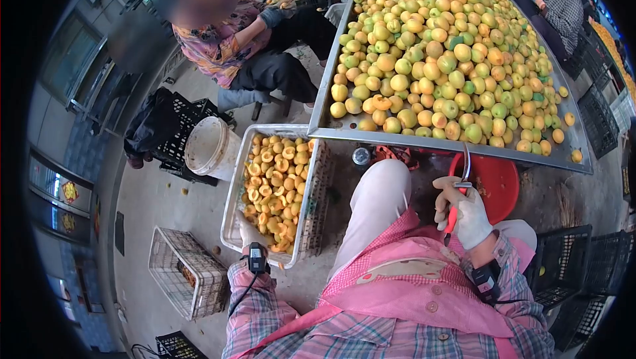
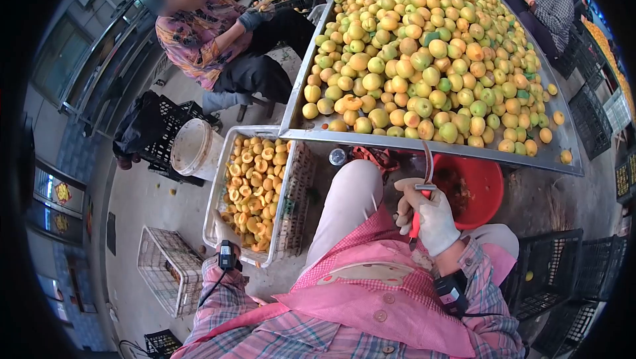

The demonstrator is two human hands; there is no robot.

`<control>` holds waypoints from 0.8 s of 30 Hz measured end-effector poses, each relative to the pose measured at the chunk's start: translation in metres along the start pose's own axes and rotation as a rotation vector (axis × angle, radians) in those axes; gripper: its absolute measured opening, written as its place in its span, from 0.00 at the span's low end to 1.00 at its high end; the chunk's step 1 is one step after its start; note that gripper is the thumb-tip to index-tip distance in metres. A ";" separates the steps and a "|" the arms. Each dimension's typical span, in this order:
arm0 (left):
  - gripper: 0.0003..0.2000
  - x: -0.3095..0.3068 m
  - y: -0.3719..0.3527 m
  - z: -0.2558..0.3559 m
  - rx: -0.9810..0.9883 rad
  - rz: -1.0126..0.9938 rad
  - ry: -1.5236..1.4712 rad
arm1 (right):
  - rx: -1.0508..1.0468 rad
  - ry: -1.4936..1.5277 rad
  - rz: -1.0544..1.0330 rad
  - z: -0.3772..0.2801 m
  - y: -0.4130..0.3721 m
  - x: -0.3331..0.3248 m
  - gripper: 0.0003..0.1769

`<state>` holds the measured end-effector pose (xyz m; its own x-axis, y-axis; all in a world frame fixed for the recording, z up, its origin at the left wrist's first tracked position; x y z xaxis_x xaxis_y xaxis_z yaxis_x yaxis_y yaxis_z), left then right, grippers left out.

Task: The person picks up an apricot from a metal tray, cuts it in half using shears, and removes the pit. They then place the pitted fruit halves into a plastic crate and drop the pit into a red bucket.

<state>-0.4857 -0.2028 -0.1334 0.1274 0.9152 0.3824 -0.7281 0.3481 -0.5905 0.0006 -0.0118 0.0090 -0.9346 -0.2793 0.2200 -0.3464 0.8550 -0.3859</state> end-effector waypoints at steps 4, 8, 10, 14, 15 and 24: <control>0.28 0.058 -0.010 -0.017 -0.125 -0.200 -0.171 | -0.072 0.055 0.055 -0.005 -0.001 -0.021 0.12; 0.25 0.171 -0.097 -0.055 -0.422 -0.591 -0.195 | -0.169 0.138 0.122 -0.038 -0.002 -0.029 0.11; 0.30 0.229 -0.160 -0.077 -0.600 -0.804 -0.247 | -0.289 0.117 0.087 -0.061 -0.009 -0.028 0.12; 0.31 0.288 -0.238 -0.128 -0.739 -0.964 -0.206 | -0.470 0.170 0.096 -0.104 -0.035 -0.023 0.16; 0.32 0.297 -0.256 -0.137 -0.725 -1.018 -0.120 | -0.537 0.192 0.119 -0.115 -0.040 -0.023 0.16; 0.33 0.315 -0.361 -0.201 -0.869 -1.231 0.234 | -0.917 0.268 0.452 -0.151 -0.076 -0.045 0.23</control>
<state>-0.0473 0.0010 0.0576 0.5004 -0.0425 0.8648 0.5057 0.8250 -0.2521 0.0815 0.0013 0.1638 -0.8746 0.1574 0.4587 0.3274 0.8894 0.3191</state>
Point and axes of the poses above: each hand's wrist, its own y-axis towards the middle knuckle, its own x-axis out of the palm, z = x × y, the point moved 6 cm from there along y, towards the middle knuckle, and after that the axes turned 10 degrees about -y, right-handed, at the moved point
